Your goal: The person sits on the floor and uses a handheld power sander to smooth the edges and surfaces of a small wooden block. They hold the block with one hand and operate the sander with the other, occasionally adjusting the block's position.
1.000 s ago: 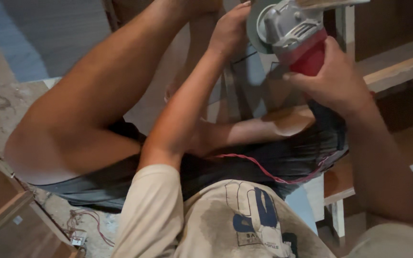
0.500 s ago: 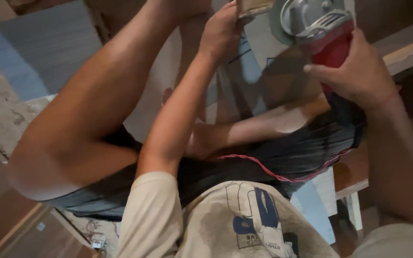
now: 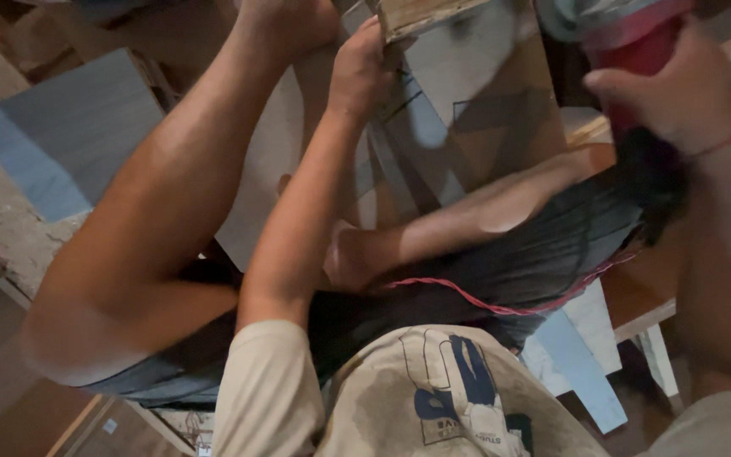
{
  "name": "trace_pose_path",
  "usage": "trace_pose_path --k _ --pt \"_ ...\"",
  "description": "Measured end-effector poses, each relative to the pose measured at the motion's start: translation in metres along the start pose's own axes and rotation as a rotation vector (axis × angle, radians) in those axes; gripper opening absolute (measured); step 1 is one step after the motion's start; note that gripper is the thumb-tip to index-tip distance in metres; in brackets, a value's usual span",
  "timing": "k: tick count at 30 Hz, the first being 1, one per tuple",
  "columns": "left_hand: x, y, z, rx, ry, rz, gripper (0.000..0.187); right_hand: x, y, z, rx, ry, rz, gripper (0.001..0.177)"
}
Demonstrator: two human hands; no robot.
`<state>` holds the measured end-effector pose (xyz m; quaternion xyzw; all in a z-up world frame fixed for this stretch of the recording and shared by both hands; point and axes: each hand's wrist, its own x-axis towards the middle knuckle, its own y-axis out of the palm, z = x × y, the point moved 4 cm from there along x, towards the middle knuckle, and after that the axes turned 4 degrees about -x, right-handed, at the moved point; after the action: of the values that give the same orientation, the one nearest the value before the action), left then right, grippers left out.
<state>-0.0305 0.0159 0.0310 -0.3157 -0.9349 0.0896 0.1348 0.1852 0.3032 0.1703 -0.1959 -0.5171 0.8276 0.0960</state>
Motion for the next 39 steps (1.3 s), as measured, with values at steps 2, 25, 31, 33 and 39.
trace_pose_path --k 2,25,31,33,39 --pt "0.0 -0.001 -0.001 0.016 0.029 0.007 0.022 0.003 0.006 0.021 0.004 -0.061 0.019 0.082" --pt "-0.001 0.001 0.0 0.067 0.011 0.017 0.027 0.005 0.02 0.031 -0.003 0.077 0.066 0.098" --pt "-0.001 0.001 0.001 0.104 -0.003 0.017 0.026 0.001 0.013 -0.001 0.048 0.082 -0.017 0.091" --pt "-0.002 0.0 0.0 0.09 0.06 0.002 0.029 0.001 0.018 0.013 0.021 0.084 -0.002 0.095" --pt "-0.005 0.004 0.017 -0.02 0.008 0.009 0.045 -0.002 0.049 0.115 0.095 0.148 0.227 0.089"
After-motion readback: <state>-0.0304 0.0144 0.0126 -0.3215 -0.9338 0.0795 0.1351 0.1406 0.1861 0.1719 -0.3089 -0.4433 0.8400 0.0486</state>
